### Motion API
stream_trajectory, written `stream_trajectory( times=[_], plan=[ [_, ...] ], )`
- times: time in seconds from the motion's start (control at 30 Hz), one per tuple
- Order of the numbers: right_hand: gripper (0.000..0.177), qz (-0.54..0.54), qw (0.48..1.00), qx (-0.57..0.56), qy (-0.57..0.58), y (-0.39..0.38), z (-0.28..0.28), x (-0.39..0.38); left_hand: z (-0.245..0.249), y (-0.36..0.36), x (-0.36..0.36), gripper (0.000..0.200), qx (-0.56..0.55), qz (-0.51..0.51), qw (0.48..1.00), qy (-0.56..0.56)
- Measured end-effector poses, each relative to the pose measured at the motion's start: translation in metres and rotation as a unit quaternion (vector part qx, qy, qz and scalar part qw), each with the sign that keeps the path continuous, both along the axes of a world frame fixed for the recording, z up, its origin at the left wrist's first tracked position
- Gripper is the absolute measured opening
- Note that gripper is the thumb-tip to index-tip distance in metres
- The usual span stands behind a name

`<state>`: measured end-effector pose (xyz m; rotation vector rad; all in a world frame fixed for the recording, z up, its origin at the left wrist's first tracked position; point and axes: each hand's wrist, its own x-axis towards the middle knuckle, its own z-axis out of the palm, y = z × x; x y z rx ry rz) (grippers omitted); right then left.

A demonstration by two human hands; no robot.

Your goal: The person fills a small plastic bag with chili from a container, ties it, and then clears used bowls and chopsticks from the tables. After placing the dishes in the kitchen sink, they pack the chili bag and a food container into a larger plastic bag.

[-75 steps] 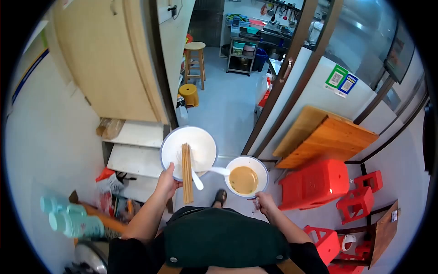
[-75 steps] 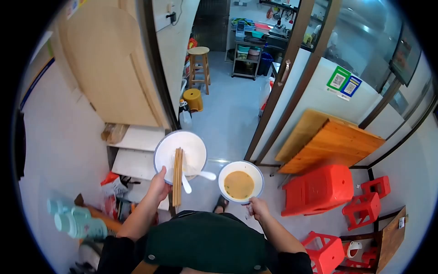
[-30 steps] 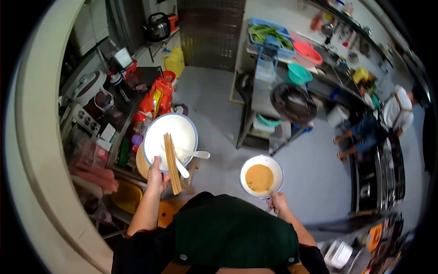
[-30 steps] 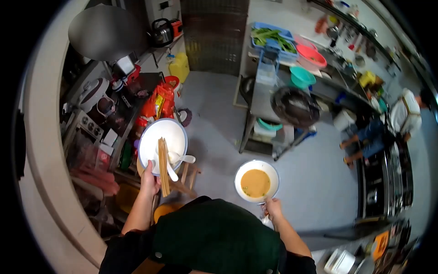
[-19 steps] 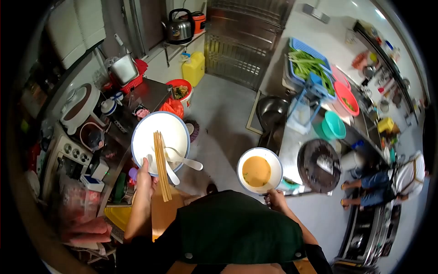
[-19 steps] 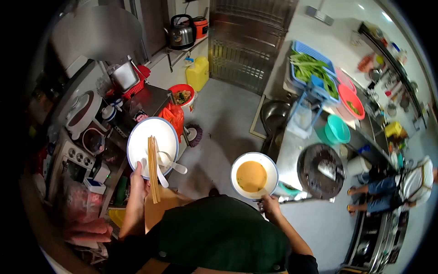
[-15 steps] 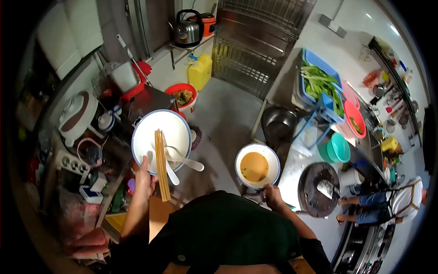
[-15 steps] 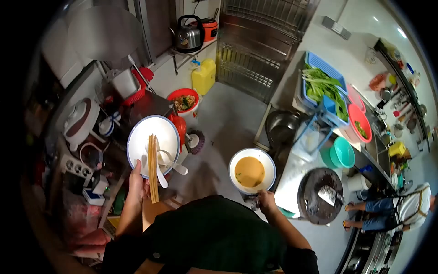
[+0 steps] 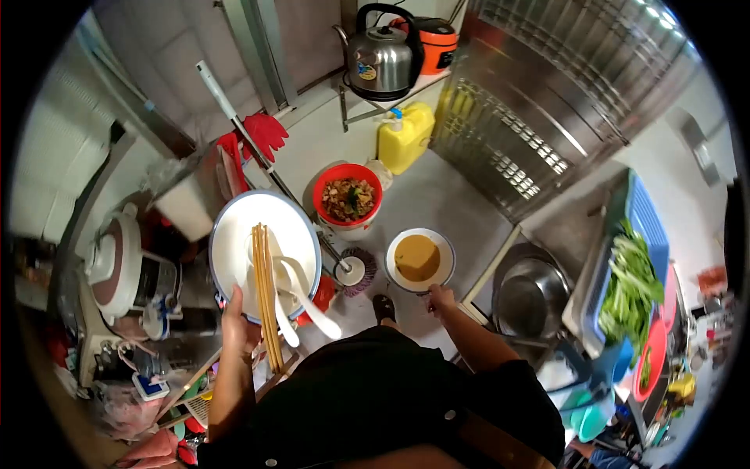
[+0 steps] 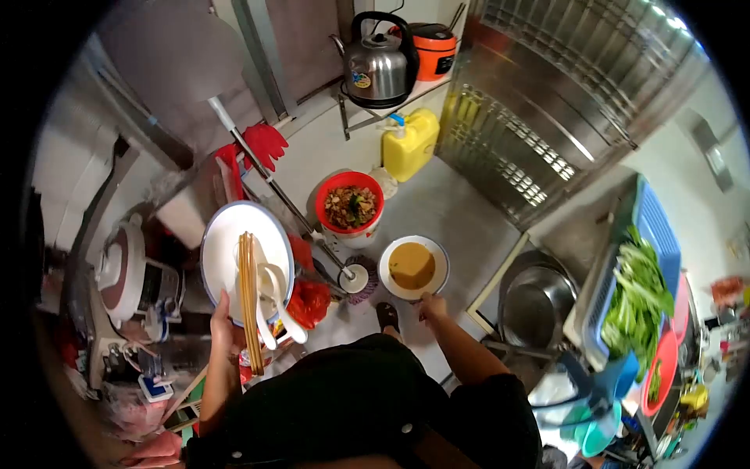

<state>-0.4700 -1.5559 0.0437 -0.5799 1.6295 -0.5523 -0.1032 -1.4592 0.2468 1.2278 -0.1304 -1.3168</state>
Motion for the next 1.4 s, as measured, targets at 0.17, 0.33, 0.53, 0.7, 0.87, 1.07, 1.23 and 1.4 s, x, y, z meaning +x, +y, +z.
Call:
stream_trajectory(
  times=[0.17,0.33,0.53,0.7,0.87,1.07,1.23,1.4],
  plan=[
    [0.021,-0.033,0.997,0.069,-0.021,-0.140,-0.097,0.044,-0.007,-0.080,-0.009,0.048,-0.016,0.036,0.999,0.002],
    [0.023,0.066,0.990,0.030,0.121,-0.239,-0.205,0.084,-0.020,-0.143,-0.012,0.047,0.026,0.092,0.995,0.004],
    [0.031,0.300,0.903,-0.015,0.307,-0.338,-0.142,0.150,-0.034,-0.177,-0.006,0.049,0.017,0.108,0.993,-0.034],
    [0.040,0.393,0.834,-0.044,0.383,-0.395,-0.139,0.185,-0.029,-0.188,-0.014,0.047,0.047,0.115,0.992,-0.037],
    [0.049,0.584,0.612,-0.177,0.502,-0.440,-0.137,0.206,-0.047,-0.174,-0.009,0.044,0.052,0.144,0.988,0.002],
    [0.041,0.539,0.624,-0.235,0.515,-0.451,-0.099,0.177,-0.048,-0.156,-0.008,0.043,0.036,0.118,0.992,-0.005],
    [0.033,0.163,0.935,-0.061,0.310,-0.380,-0.100,0.107,-0.053,-0.124,-0.007,0.042,0.043,0.131,0.990,0.000],
    [0.018,-0.210,0.974,-0.048,-0.073,-0.218,-0.076,0.056,-0.046,-0.088,-0.017,0.038,0.012,0.044,0.999,0.018]
  ],
)
